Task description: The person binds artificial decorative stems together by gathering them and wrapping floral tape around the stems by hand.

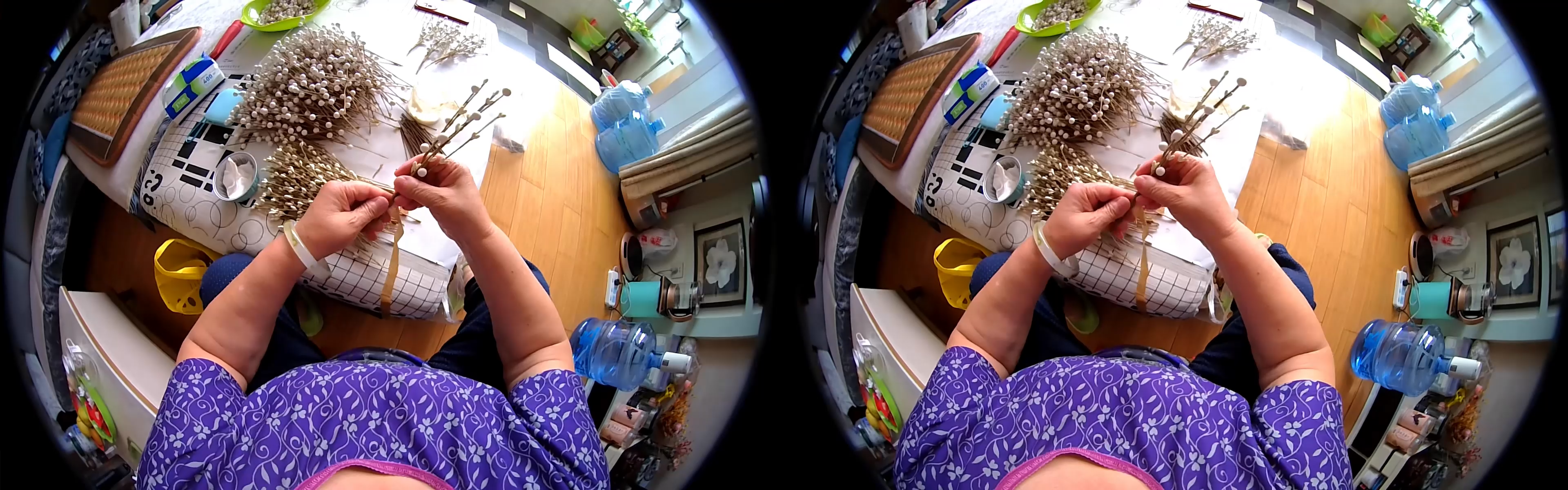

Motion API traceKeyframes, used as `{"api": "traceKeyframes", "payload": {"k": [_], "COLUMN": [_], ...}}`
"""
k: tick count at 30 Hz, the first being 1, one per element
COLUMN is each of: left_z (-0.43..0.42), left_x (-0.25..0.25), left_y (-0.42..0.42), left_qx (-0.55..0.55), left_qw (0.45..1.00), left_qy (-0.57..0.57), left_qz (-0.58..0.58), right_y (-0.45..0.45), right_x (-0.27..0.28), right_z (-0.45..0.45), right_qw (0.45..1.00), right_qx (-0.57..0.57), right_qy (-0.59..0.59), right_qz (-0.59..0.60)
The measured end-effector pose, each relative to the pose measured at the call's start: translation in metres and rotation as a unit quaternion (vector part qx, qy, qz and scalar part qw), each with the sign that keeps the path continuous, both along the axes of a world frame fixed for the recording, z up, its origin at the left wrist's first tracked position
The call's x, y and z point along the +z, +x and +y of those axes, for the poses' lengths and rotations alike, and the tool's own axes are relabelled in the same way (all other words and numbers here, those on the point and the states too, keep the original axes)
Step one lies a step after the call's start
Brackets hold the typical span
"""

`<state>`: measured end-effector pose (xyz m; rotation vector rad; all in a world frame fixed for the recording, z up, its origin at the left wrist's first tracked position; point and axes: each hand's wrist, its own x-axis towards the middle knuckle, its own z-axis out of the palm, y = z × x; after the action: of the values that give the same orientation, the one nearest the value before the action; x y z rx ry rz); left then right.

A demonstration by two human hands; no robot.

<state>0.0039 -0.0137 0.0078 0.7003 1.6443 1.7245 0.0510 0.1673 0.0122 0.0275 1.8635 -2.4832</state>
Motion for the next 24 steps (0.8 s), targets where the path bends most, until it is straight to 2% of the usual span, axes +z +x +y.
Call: {"api": "traceKeyframes", "payload": {"k": [1, 4, 8, 9, 10, 11, 12, 15, 16, 18, 22, 24], "left_z": [-0.001, -0.004, -0.003, -0.003, -0.003, -0.001, -0.001, -0.001, -0.001, -0.001, -0.003, -0.005], "left_x": [0.002, -0.003, -0.006, -0.006, -0.006, -0.008, -0.007, -0.004, -0.005, -0.007, -0.001, 0.002], "left_y": [0.001, -0.001, 0.002, 0.004, 0.006, 0.007, 0.008, 0.011, 0.012, 0.014, 0.015, 0.010], "left_qx": [0.003, 0.002, 0.012, 0.035, 0.058, 0.084, 0.084, 0.099, 0.099, 0.114, 0.105, 0.133], "left_qw": [0.998, 0.996, 0.999, 0.991, 0.956, 0.916, 0.916, 0.850, 0.849, 0.796, 0.786, 0.801], "left_qy": [-0.005, -0.013, -0.005, -0.026, -0.046, -0.043, -0.044, -0.074, -0.074, -0.135, -0.173, -0.123], "left_qz": [-0.069, -0.087, -0.043, 0.123, 0.286, 0.391, 0.390, 0.513, 0.514, 0.579, 0.585, 0.571], "right_y": [0.000, 0.000, 0.001, 0.001, 0.001, 0.001, 0.001, 0.002, 0.002, 0.002, 0.000, 0.000], "right_x": [0.000, -0.001, -0.001, -0.002, -0.003, -0.005, -0.005, -0.008, -0.008, -0.009, -0.007, -0.001], "right_z": [0.001, 0.001, -0.004, -0.005, -0.007, -0.009, -0.011, -0.015, -0.016, -0.016, -0.017, -0.016], "right_qw": [1.000, 1.000, 0.999, 0.999, 0.998, 0.998, 0.997, 0.996, 0.995, 0.995, 0.996, 0.995], "right_qx": [-0.012, -0.027, -0.041, -0.045, -0.048, -0.048, -0.061, -0.081, -0.088, -0.091, -0.082, -0.073], "right_qy": [0.008, 0.006, -0.013, -0.020, -0.027, -0.028, -0.030, -0.037, -0.041, -0.033, -0.041, -0.057], "right_qz": [0.002, -0.001, -0.004, -0.009, -0.014, -0.014, -0.020, -0.024, -0.023, -0.025, -0.022, -0.022]}}
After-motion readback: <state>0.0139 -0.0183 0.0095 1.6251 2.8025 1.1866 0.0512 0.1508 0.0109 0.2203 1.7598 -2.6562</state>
